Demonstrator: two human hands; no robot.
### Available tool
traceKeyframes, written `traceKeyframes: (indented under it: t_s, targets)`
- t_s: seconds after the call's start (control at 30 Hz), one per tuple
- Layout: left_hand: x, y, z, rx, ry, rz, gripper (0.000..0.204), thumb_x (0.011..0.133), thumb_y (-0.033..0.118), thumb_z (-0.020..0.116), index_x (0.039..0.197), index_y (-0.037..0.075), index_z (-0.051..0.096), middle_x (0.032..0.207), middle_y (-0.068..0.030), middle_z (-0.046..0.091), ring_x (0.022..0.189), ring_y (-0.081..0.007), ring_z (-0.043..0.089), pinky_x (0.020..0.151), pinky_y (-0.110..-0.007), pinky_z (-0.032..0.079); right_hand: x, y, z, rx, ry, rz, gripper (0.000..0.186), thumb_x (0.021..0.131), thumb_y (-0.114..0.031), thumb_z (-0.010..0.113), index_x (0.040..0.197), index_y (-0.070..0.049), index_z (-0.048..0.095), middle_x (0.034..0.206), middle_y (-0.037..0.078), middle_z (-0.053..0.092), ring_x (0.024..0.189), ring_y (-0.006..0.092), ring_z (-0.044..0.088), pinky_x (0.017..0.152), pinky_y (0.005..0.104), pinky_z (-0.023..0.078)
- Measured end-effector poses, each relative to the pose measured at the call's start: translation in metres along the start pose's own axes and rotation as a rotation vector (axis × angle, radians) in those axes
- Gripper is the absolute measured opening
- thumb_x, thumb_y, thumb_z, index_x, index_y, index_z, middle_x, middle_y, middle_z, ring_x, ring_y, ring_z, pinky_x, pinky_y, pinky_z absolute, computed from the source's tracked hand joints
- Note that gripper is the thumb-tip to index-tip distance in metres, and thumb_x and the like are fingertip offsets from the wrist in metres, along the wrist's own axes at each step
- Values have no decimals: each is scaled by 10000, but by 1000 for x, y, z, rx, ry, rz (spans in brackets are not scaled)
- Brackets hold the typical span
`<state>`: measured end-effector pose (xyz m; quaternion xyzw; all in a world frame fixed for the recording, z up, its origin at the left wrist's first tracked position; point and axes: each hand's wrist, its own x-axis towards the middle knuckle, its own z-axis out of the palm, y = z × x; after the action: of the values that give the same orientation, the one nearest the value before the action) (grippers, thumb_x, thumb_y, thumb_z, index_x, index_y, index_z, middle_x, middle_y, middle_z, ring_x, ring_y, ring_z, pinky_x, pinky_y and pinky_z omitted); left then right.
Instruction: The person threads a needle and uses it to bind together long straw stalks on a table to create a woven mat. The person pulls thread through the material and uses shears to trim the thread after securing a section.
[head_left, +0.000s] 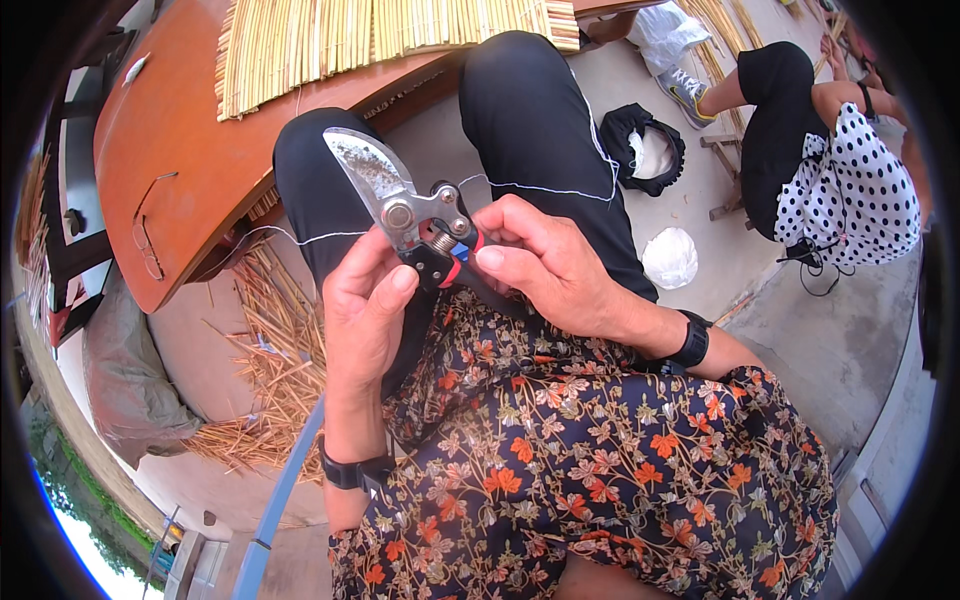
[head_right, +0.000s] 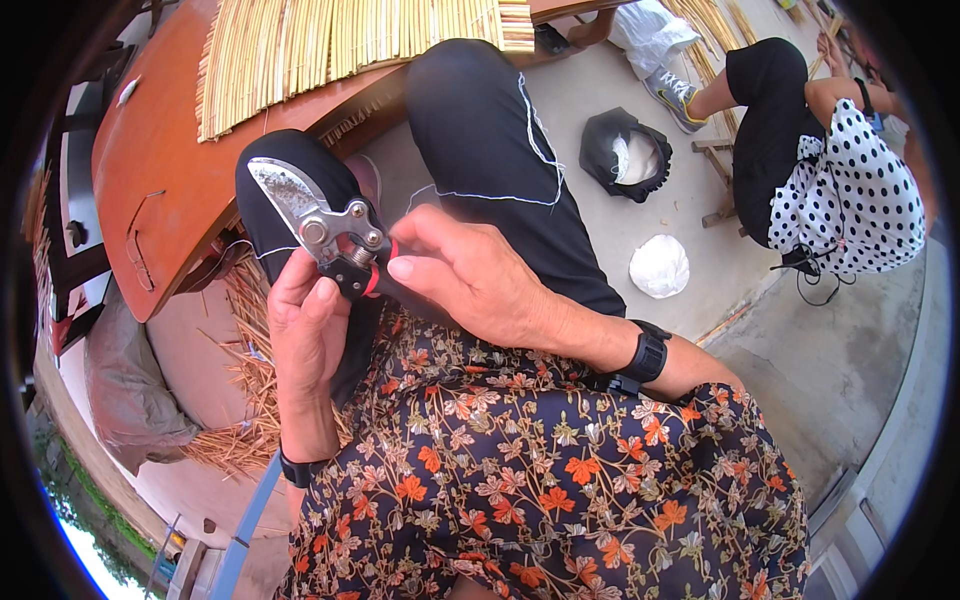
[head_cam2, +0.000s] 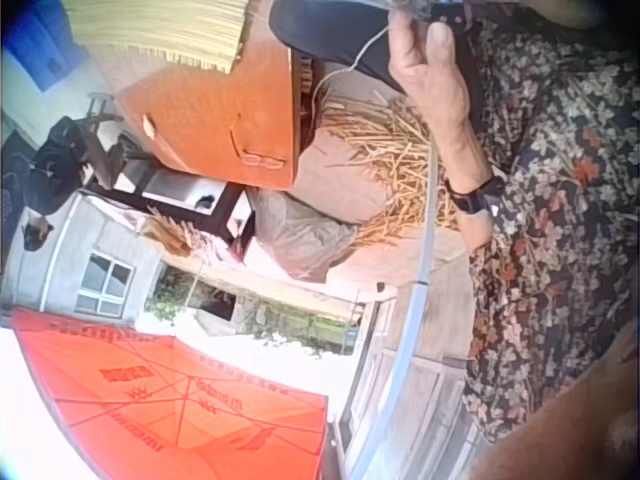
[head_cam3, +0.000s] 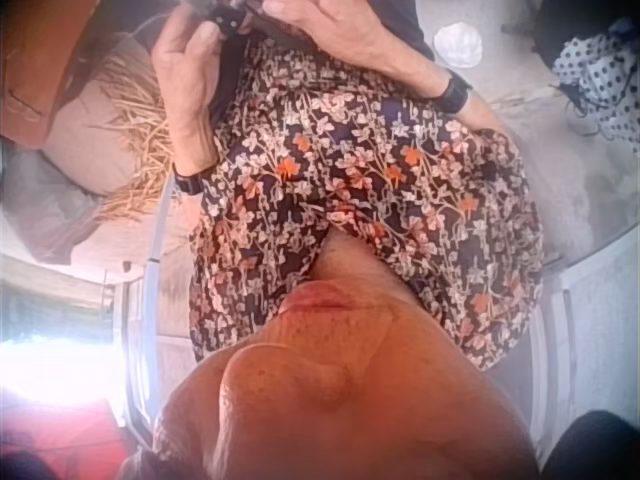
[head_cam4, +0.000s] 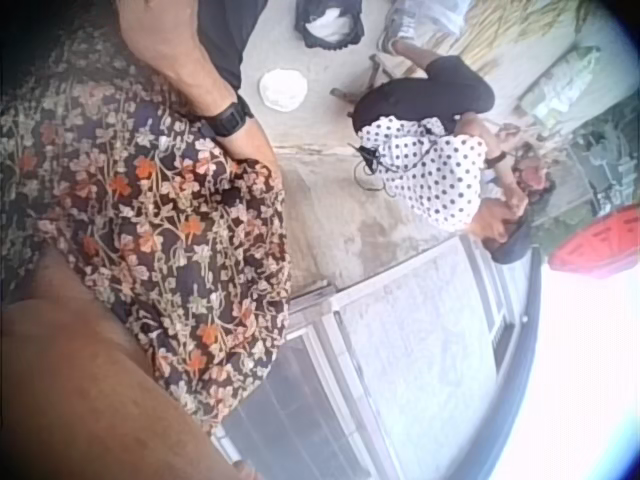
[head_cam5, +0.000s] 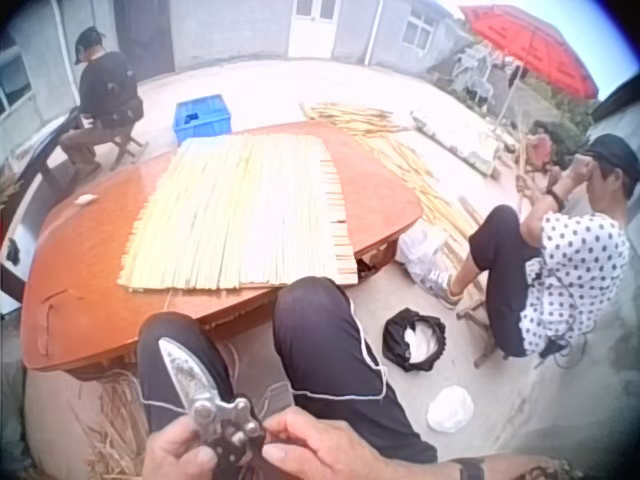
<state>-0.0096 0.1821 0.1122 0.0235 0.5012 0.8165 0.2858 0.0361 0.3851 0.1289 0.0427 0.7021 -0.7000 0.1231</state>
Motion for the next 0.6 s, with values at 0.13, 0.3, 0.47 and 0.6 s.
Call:
traceKeyframes:
  t_s: [0.13,0.3,0.47,0.6]
  targets:
    - [0,0,0,-12,-1,-9,545,893,192,664,1338,-63,479,1249,-151,589,1162,-222,565,1033,-378,413,-1,0,0,141,-24,77,271,981,-224,468,1078,10,566,846,59,629,741,109,588,658,265,490]
    - [2,3,5,-48,-13,-13,538,909,182,640,1347,-73,460,1252,-159,586,1156,-220,570,1003,-367,443,0,2,1,178,-19,86,277,984,-225,462,1091,9,564,839,48,623,729,96,580,646,248,483]
    - [2,2,3,-24,-17,1,532,914,178,632,1347,-77,457,1261,-164,581,1156,-218,571,1003,-367,444,2,1,-1,63,-26,92,265,959,-204,518,1108,11,559,868,67,638,765,115,598,687,271,496]
    - [2,3,6,-32,-6,7,518,910,180,636,1334,-71,475,1245,-154,590,1158,-213,568,1019,-365,427,1,0,2,63,-16,30,273,916,-160,598,1121,16,555,938,95,655,848,129,615,766,287,502]
